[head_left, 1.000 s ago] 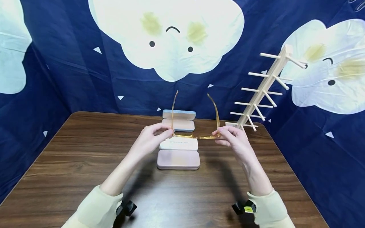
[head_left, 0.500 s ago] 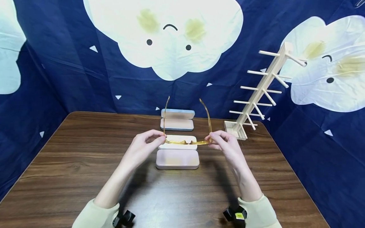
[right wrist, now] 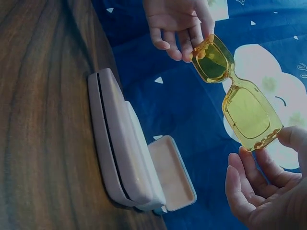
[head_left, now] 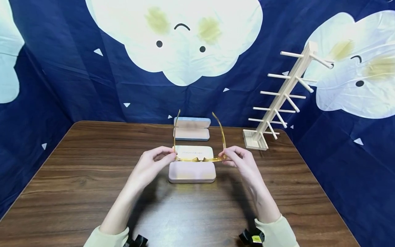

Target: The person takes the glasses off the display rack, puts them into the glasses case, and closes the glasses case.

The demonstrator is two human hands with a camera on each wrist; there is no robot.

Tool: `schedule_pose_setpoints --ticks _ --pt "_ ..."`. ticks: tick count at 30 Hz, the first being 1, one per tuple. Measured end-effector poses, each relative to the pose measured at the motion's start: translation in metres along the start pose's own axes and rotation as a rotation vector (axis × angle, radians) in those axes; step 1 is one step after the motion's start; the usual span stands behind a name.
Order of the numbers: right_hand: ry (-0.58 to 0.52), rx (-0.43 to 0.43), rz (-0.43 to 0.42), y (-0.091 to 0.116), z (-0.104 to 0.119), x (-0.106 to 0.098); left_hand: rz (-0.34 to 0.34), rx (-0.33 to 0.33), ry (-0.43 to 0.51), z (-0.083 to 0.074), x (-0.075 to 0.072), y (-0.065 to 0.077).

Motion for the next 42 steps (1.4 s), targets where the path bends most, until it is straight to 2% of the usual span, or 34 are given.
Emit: schedule_pose_setpoints --ticks 8,16,22,28,32,36,42 --pt "0.016 -0.008 0.024 0.0 -0.007 -0.002 0.027 -0.024 0.026 0.005 0.003 0.0" --pt "-0.012 0.016 0.022 0.004 -0.014 -0.002 0.027 -0.027 -0.022 0.01 0.005 0.001" --pt "-0.033 0.003 0.021 0.005 -0.015 -0.002 0.031 -0.022 -0.02 0.009 0.006 0.005" --pt "-0.021 -0.029 0.0 0.005 -0.017 -0.002 0.026 -0.003 -0.073 0.008 0.007 0.005" --pt "-0.006 -0.039 -0.029 0.006 -0.02 0.0 0.026 -0.01 -0.067 0.011 0.009 0.007" --pt "0.003 -0.036 -0.058 0.006 -0.022 0.004 0.002 -0.014 -0.062 0.013 0.01 0.01" --pt "0.014 -0.024 -0.079 0.004 -0.021 0.007 -0.052 0.032 -0.091 0.011 0.014 0.008"
Point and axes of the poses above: each hand's wrist, its own y-axis away from the middle knuckle, its own x-axis out of the palm, z = x × y, the point moved 4 cm from there along -y, towards the middle knuckle, and after that the axes turned 4 degrees about -z, right-handed, at the moved point
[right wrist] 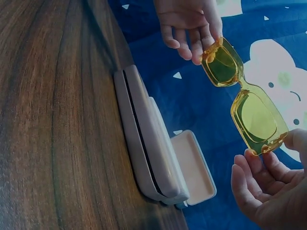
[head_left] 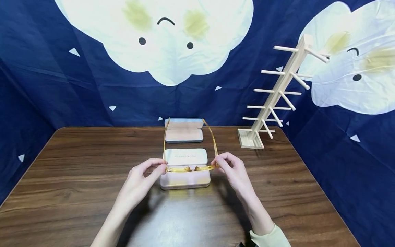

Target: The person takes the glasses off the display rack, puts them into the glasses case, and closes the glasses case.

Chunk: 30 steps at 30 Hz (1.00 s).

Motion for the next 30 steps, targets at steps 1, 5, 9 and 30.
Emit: schedule_pose_setpoints --ticks 1,5,9,30 --pt "0.0 0.0 -0.003 0.0002 0.0003 0.0005 -0.006 0.008 0.0 -0.0005 0.0003 0.0005" --pt "0.001 -0.001 -0.021 0.0007 0.0001 0.0024 -0.025 0.038 -0.012 -0.0022 0.0008 0.0025" --pt "-0.001 -0.009 -0.043 0.0017 -0.0005 0.0035 -0.033 0.066 -0.042 -0.0045 0.0016 0.0039" --pt "0.033 -0.025 -0.049 0.0005 0.0041 0.0055 -0.004 0.13 -0.036 -0.0065 0.0096 0.001"
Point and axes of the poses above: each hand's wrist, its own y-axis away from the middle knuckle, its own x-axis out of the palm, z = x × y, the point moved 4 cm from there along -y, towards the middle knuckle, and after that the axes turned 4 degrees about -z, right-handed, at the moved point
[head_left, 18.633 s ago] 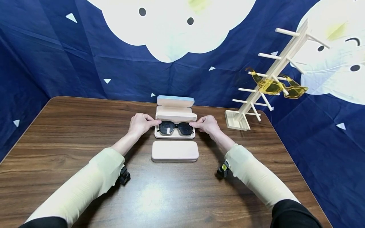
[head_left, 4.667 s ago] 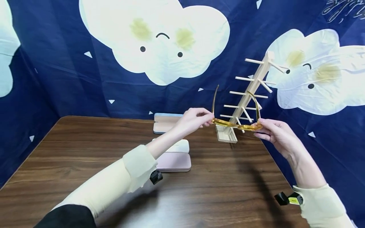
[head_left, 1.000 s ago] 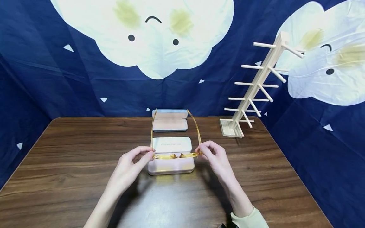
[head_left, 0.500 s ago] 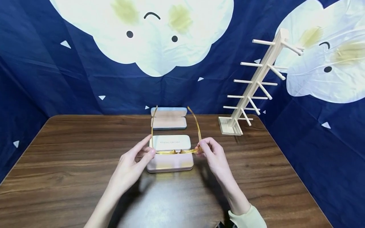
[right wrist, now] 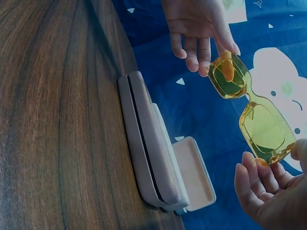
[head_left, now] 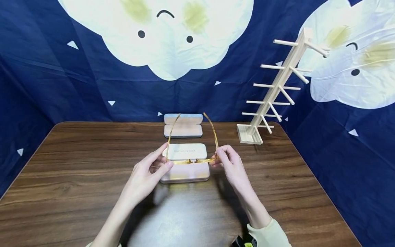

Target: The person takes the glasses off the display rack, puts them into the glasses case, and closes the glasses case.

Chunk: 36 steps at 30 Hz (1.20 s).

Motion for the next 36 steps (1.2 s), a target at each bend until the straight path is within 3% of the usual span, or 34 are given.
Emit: schedule_pose_setpoints --ticks 17,28,36 --pt "-0.086 -0.003 0.013 0.001 0.0024 0.0003 -0.024 0.059 -0.006 0.0021 0.0008 -0.0005" --pt "-0.11 -0.004 0.083 -0.0003 0.0026 0.0008 -0.067 0.036 0.022 0.0017 -0.0029 -0.001" --pt "-0.094 -0.008 0.093 0.0022 0.0056 0.0015 -0.063 0.034 0.029 0.0023 -0.0039 -0.0004"
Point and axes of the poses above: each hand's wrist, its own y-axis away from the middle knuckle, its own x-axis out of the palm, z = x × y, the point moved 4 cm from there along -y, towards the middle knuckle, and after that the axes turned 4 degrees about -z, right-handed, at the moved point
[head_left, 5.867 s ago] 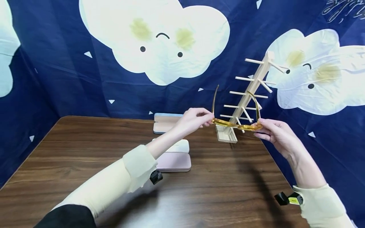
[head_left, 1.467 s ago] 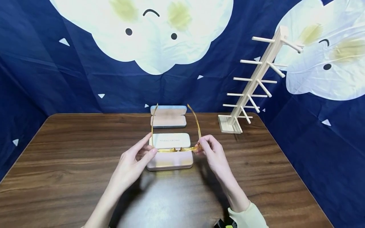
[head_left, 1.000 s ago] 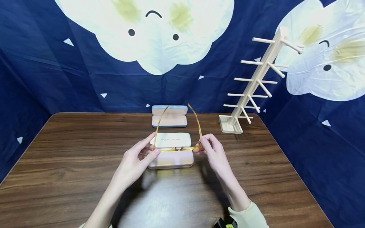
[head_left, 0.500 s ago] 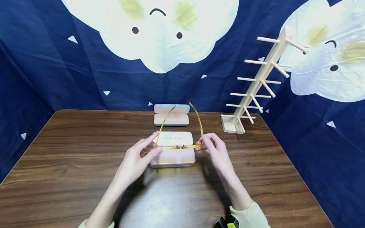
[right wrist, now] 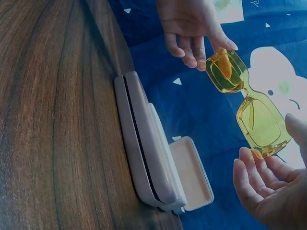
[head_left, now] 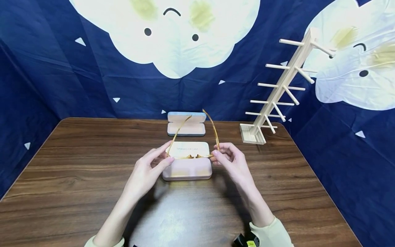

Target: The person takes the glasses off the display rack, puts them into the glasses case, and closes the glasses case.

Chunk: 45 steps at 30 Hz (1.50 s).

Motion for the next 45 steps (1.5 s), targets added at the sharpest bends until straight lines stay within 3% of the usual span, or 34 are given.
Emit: schedule_pose_setpoints --ticks 4,14,24,45 --pt "0.009 -0.016 0.005 0.0002 0.0001 -0.0001 -0.002 0.016 0.008 0.0001 0.0009 0.0003" --pt "0.058 -0.069 -0.026 0.0005 0.0007 -0.0012 0.015 -0.017 -0.037 0.0027 0.0014 0.0" --pt "0.071 -0.063 -0.07 0.0008 -0.0006 -0.0019 0.025 -0.021 -0.07 0.0009 0.001 0.0012" --pt "0.089 -0.058 -0.066 0.0018 -0.001 -0.0018 0.045 0.003 -0.029 0.0017 0.0024 0.0007"
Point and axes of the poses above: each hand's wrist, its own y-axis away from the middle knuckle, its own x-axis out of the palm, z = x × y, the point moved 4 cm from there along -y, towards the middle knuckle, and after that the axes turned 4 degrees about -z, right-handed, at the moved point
